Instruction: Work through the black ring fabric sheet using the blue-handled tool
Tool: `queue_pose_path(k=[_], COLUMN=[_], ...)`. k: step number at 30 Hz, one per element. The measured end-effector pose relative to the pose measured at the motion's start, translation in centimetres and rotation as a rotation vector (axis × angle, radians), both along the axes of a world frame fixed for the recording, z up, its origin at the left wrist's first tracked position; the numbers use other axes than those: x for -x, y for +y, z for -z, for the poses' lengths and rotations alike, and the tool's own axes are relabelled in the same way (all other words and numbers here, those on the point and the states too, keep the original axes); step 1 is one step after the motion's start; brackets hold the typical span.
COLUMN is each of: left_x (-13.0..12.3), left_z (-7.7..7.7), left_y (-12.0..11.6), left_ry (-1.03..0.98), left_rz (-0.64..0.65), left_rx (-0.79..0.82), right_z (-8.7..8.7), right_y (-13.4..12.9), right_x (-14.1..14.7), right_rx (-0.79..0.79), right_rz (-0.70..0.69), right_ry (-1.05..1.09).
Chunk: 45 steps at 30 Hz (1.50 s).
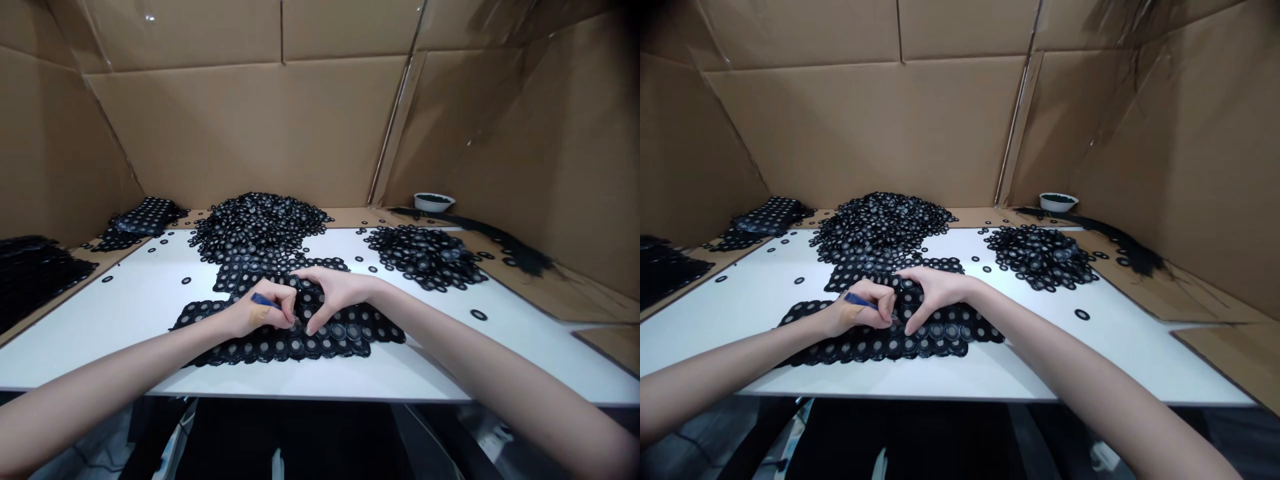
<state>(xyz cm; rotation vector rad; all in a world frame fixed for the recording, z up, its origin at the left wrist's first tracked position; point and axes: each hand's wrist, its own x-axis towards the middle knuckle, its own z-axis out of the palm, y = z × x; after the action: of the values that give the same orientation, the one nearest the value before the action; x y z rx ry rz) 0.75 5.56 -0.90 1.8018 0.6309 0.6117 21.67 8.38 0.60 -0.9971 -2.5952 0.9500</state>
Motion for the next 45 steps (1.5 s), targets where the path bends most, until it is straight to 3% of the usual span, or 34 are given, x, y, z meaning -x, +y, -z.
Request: queue_pose_path(k=[13, 21, 27, 30, 34, 37, 45], left_x=[0.2, 0.0, 0.5, 0.6, 0.6, 0.5, 0.4], left_z=[0.1, 0.3, 0.4, 0.3, 0.2, 0.2, 0.5], left_y=[-0.4, 0.0, 0.9, 1.3, 1.8, 2.1, 2.2], left_ry=[0.108, -0.020, -0.202, -0.228, -0.235, -0.177, -0.020], left_rz=[0.086, 0.024, -0.067, -0.133, -0.238, -0.319, -0.258], left_rx=[-0.064, 0.046, 0.180, 0.161, 0.088, 0.009, -0.122], right_z=[-0.7, -0.7, -1.6, -1.3, -0.6, -0.2, 0.6], right_y=[-0.6, -0.1, 0.0, 0.5, 0.9, 0.8, 0.8], right_x=[0.3, -0.2, -1.0, -1.3, -0.9, -0.3, 0.1], right_rx=[0.009, 0.055, 0.103, 0.086, 0.014, -0.047, -0.020], right_rz=[-0.019, 0.052, -0.094, -0.037, -0.063, 0.029, 0.130], right_ry=[0.021, -0.103, -0.107, -0.143, -0.030, 0.028, 0.045])
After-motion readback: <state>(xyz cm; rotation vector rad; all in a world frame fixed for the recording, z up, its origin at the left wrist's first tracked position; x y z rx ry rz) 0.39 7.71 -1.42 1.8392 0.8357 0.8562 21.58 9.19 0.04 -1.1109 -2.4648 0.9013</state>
